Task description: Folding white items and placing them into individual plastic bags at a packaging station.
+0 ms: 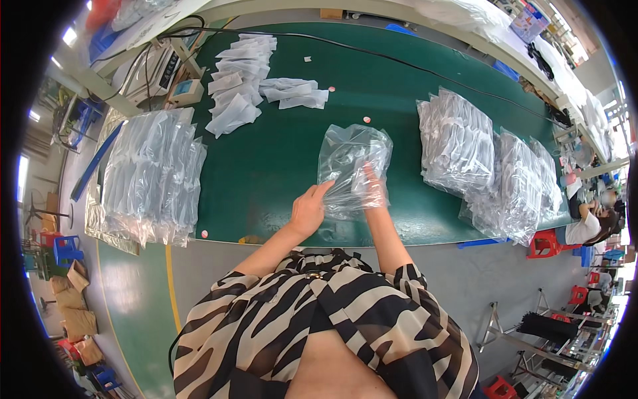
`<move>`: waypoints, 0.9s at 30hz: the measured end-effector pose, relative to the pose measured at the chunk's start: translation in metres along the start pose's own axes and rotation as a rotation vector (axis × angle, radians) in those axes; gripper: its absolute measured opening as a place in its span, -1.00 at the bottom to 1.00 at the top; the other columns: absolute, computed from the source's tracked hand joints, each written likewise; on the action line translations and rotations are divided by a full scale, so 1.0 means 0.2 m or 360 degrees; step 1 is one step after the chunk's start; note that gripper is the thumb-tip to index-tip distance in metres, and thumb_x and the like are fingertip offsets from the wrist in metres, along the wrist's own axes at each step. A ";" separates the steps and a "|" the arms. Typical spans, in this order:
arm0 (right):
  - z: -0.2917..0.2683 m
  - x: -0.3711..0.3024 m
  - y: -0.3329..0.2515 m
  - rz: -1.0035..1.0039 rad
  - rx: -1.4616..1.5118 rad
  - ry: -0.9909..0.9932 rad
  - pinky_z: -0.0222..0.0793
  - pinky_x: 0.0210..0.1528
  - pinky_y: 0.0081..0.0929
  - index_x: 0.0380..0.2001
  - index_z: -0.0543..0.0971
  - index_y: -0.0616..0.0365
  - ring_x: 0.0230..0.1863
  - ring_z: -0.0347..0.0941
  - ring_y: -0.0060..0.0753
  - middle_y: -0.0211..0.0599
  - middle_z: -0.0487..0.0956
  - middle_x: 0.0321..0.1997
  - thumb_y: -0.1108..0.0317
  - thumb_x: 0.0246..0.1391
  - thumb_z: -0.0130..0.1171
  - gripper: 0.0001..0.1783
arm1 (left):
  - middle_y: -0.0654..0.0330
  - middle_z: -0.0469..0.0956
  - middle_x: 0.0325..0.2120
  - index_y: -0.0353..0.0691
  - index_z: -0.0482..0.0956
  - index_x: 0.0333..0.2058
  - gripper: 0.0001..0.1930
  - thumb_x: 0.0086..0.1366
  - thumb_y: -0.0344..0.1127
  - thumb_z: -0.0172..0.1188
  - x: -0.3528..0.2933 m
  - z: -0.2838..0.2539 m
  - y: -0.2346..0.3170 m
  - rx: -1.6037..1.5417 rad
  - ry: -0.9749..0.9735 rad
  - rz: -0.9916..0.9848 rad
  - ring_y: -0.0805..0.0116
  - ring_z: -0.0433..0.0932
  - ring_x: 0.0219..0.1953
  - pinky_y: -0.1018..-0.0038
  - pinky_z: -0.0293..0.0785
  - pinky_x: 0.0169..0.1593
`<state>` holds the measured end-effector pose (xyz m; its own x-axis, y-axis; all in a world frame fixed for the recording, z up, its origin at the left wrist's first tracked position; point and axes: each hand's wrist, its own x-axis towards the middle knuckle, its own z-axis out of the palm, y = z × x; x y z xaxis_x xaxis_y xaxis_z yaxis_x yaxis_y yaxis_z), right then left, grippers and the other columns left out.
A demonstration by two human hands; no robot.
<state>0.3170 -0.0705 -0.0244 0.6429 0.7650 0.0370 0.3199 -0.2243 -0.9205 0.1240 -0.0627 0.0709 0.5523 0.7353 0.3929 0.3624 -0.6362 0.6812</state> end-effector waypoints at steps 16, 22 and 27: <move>-0.23 0.30 -0.07 -0.0016 -0.1887 0.0376 0.30 0.00 -0.22 0.28 0.24 0.25 0.00 0.30 -0.01 0.07 0.39 0.00 0.12 -0.19 0.39 -0.04 | 0.06 0.41 -0.29 -0.11 0.45 0.03 -0.46 0.01 -0.61 0.13 0.11 0.19 0.19 -0.0341 -0.0533 0.0197 -0.11 0.54 -0.35 0.15 0.56 -0.29; -0.36 0.36 0.11 0.0255 -0.1687 0.0415 0.25 0.19 0.07 0.30 0.16 0.41 0.16 0.27 0.37 0.40 0.27 0.20 -0.19 -0.13 0.35 0.13 | 0.05 0.41 -0.18 -0.13 0.43 0.08 -0.54 0.17 -0.48 0.20 0.12 0.31 0.12 -0.0559 -0.0735 0.0095 -0.03 0.57 -0.25 0.21 0.58 -0.17; -0.65 -0.03 0.03 -0.0625 -0.1932 -0.1100 0.32 0.11 0.18 -0.41 0.64 0.34 -0.08 0.51 0.27 0.13 0.62 -0.20 0.07 0.00 0.26 -0.56 | 0.08 0.44 -0.10 -0.16 0.44 0.12 -0.59 0.32 -0.27 0.22 0.05 0.16 -0.13 -0.0753 -0.0566 -0.0325 0.23 0.56 -0.14 0.33 0.56 -0.06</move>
<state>0.4062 -0.1555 0.0205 0.0312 0.9503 -0.3099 0.9995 -0.0302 0.0081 0.1435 -0.0461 0.0379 0.7527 0.6564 0.0518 0.1600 -0.2587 0.9526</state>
